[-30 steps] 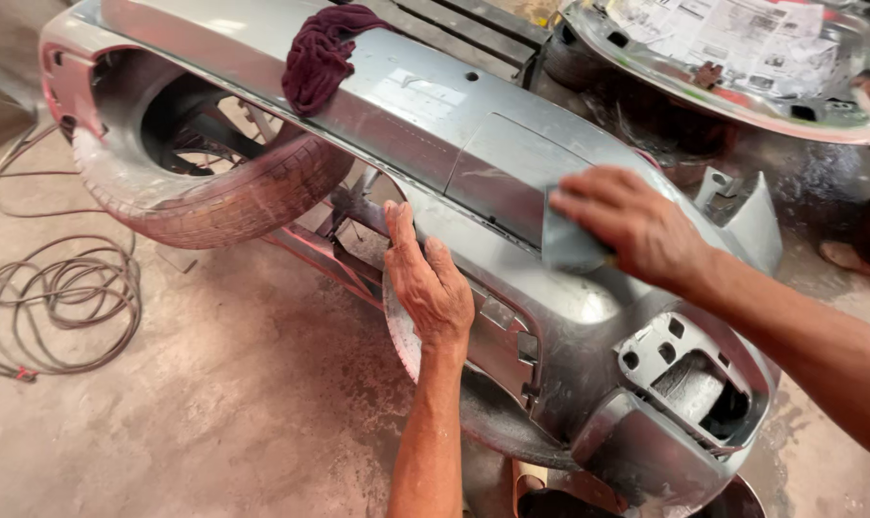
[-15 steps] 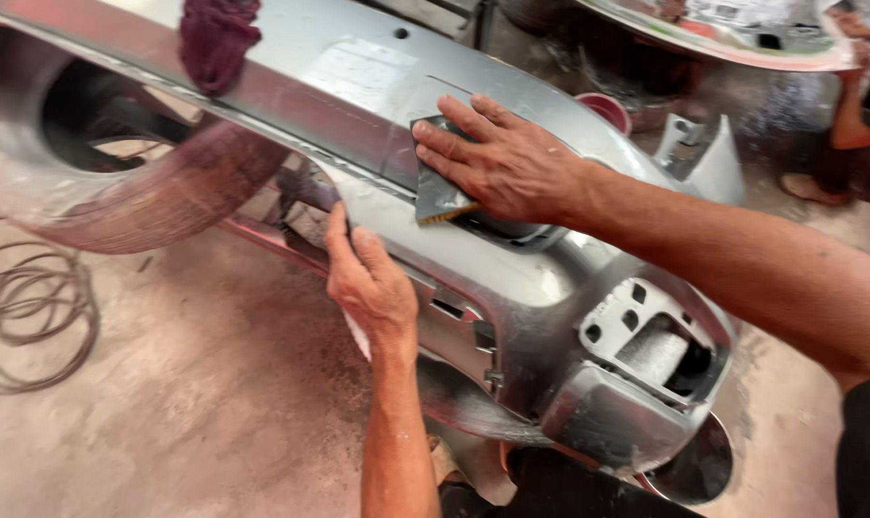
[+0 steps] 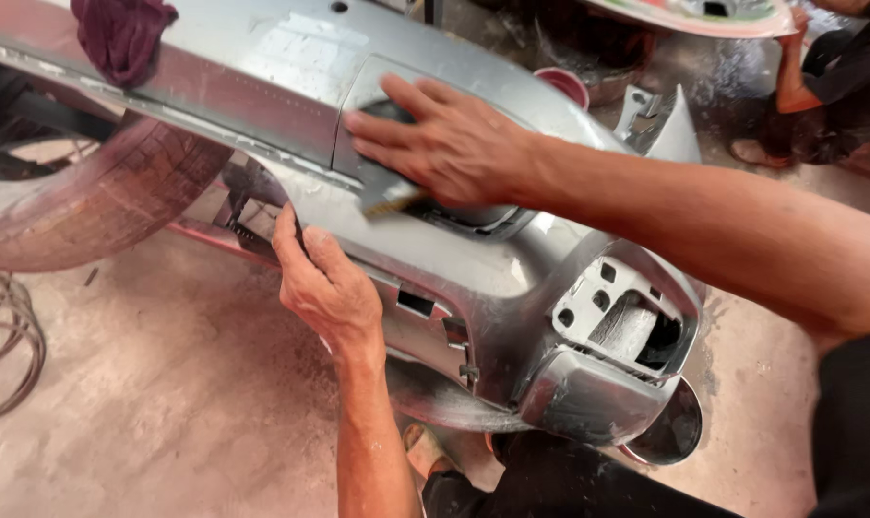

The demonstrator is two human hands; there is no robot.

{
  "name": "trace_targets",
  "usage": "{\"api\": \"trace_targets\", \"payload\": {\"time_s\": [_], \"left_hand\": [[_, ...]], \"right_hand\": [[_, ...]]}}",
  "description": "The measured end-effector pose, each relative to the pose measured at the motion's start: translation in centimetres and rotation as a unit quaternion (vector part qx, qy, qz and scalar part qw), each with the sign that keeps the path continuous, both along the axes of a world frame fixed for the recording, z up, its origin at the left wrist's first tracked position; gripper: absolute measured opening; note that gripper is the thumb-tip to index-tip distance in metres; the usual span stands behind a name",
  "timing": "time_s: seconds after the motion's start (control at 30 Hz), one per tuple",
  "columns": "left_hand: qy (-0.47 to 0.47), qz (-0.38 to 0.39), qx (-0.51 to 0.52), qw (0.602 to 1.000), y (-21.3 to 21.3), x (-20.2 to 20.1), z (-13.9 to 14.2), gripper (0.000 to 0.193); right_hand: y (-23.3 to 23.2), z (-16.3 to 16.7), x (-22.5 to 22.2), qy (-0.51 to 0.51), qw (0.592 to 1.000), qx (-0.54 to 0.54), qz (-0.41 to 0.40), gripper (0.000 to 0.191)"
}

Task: The person sands a silver car bumper with a sanding block, working across the front face and edges. They repeatedly dip the sanding block into a bucket of water and continue sanding different sections of the bumper.

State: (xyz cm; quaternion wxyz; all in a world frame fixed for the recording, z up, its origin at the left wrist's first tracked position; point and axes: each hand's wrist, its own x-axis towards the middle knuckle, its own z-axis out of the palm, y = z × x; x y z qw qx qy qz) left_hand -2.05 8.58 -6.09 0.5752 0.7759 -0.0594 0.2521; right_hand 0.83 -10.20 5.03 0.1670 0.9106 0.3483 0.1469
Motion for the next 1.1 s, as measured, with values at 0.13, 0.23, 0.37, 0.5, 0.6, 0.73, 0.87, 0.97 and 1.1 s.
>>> {"api": "trace_targets", "payload": {"time_s": [0.13,0.23,0.37,0.5,0.6,0.73,0.87,0.97,1.1], "left_hand": [[0.008,-0.009,-0.007,1.000,0.0,0.0,0.0,0.037],[0.018,0.008,-0.011,1.000,0.2,0.2,0.1,0.037],[0.012,0.017,-0.004,1.000,0.5,0.6,0.1,0.037],[-0.010,0.008,-0.016,1.000,0.8,1.0,0.1,0.037],[0.018,0.013,-0.014,1.000,1.1,1.1,0.1,0.038],[-0.018,0.016,0.001,1.000,1.4,1.0,0.0,0.037],[-0.002,0.004,-0.003,1.000,1.5,0.9,-0.1,0.037],[-0.008,0.010,-0.015,1.000,1.5,1.1,0.0,0.037],[-0.012,0.018,0.003,1.000,1.6,1.2,0.1,0.037]], "right_hand": [[-2.7,0.3,-4.0,0.011,1.000,-0.013,-0.003,0.054],[-1.7,0.2,-2.8,0.027,1.000,0.002,0.001,0.054],[1.5,0.4,0.0,-0.007,0.999,0.006,-0.036,0.053],[0.9,0.3,-1.5,0.004,0.999,-0.013,-0.043,0.059],[0.5,-0.7,-1.5,0.032,0.998,-0.035,-0.052,0.066],[1.5,-2.0,1.1,0.037,0.998,0.005,-0.049,0.058],[1.2,-1.7,0.4,0.025,0.999,0.002,-0.040,0.053],[1.2,-0.9,-0.5,0.081,0.993,-0.016,-0.084,0.068],[2.2,-1.1,0.6,0.051,0.994,-0.047,-0.080,0.068]]}}
